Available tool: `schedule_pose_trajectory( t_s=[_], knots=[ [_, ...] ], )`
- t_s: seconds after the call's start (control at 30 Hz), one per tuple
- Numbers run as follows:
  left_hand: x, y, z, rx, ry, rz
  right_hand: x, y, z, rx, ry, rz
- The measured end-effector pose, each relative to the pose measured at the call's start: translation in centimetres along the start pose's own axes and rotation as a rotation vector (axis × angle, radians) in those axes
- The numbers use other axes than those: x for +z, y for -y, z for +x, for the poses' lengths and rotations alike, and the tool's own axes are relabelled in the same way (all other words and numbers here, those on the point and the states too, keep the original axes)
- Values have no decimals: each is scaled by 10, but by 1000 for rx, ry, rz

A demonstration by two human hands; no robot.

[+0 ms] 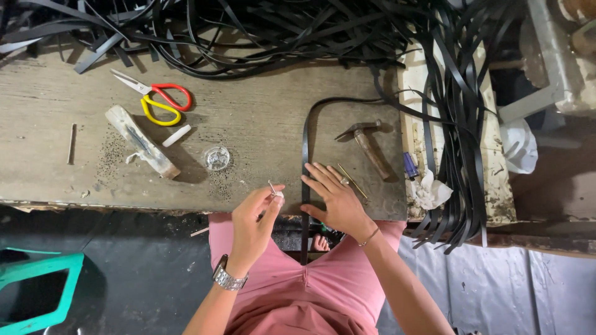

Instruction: The person is using a hammer and a punch tool to create holes in a long leather strap, using small white pieces as markers for spacing.

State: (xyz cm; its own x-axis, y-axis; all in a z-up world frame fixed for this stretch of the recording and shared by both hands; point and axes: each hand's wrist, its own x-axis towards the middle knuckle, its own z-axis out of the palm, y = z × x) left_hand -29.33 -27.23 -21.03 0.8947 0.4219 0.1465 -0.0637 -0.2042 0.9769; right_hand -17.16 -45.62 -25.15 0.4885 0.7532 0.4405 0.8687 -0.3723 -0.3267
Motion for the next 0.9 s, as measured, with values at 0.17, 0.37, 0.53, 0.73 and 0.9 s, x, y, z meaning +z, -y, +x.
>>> schedule_pose_trajectory(
  t_s=[0.17,0.37,0.53,0.73,0.9],
  knots=[
    [3,8,1,-301,76,-292,-4,5,5,19,-56,51],
    [11,7,7,-532,89,-564,-6,8,8,-1,-105,9],
    [19,14,11,-569,51,-601,-6,5,7,3,-94,-18],
    [24,34,11,-563,-1,-607,-10,7,9,17,-55,-23],
    [17,38,11,-459,80,-727,-5,2,6,25,-72,12]
  ],
)
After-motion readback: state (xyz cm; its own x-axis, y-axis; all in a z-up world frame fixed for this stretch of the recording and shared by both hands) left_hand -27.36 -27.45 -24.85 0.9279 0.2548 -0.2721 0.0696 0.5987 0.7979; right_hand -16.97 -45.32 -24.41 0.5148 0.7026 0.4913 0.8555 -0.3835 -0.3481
